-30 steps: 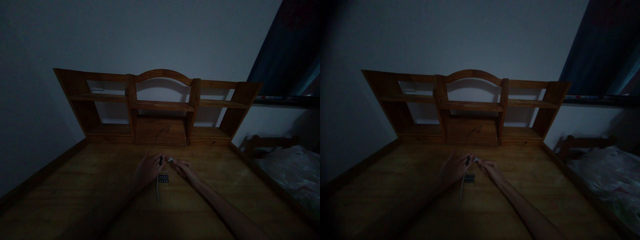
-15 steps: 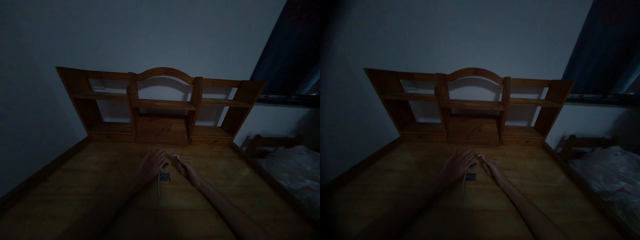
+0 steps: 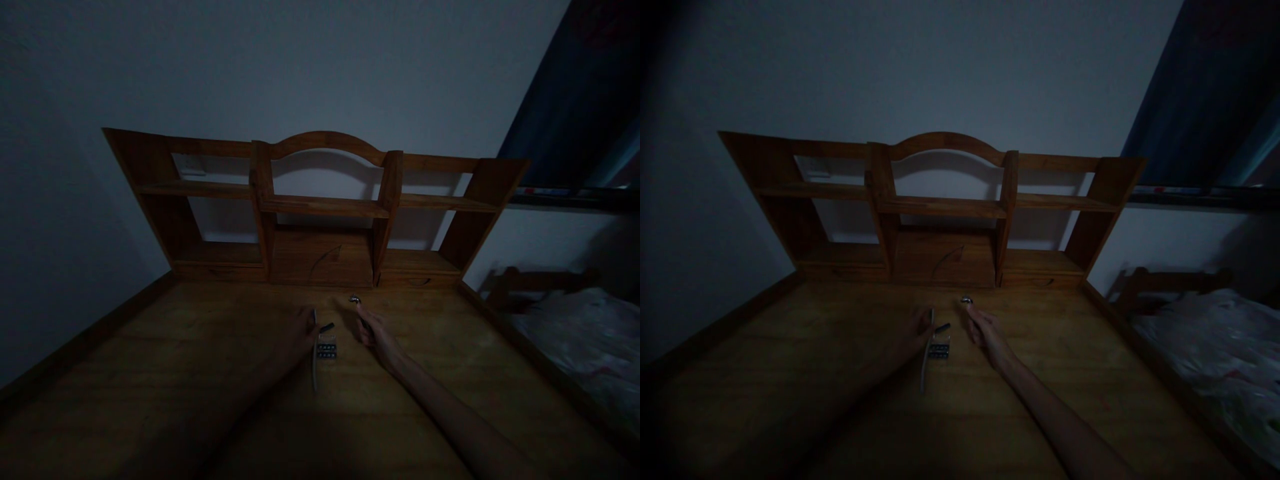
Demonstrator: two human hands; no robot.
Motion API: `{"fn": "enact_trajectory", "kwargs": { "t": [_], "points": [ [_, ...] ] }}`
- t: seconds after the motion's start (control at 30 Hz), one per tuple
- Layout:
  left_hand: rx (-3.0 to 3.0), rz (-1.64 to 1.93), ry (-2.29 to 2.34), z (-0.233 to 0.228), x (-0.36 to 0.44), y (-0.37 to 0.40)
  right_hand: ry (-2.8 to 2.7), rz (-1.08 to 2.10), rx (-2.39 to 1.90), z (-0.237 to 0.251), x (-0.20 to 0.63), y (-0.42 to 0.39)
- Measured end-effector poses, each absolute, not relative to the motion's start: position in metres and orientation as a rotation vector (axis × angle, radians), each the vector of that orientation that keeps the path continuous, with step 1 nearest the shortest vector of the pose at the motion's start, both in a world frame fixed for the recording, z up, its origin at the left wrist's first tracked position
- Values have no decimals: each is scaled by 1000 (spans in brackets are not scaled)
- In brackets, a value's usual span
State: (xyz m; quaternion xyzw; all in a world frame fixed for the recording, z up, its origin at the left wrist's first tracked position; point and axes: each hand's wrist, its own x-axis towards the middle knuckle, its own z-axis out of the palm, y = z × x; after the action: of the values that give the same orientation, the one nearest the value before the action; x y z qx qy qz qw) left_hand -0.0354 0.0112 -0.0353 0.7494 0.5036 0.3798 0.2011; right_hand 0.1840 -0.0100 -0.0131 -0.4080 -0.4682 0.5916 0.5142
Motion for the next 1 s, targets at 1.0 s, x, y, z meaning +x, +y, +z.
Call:
{"fn": "enact_trajectory", "kwargs": {
  "t": [1.0],
  "points": [
    [2246, 857, 1229, -34, -33, 36, -1633, 803, -1108, -30, 194, 2]
  ]
}}
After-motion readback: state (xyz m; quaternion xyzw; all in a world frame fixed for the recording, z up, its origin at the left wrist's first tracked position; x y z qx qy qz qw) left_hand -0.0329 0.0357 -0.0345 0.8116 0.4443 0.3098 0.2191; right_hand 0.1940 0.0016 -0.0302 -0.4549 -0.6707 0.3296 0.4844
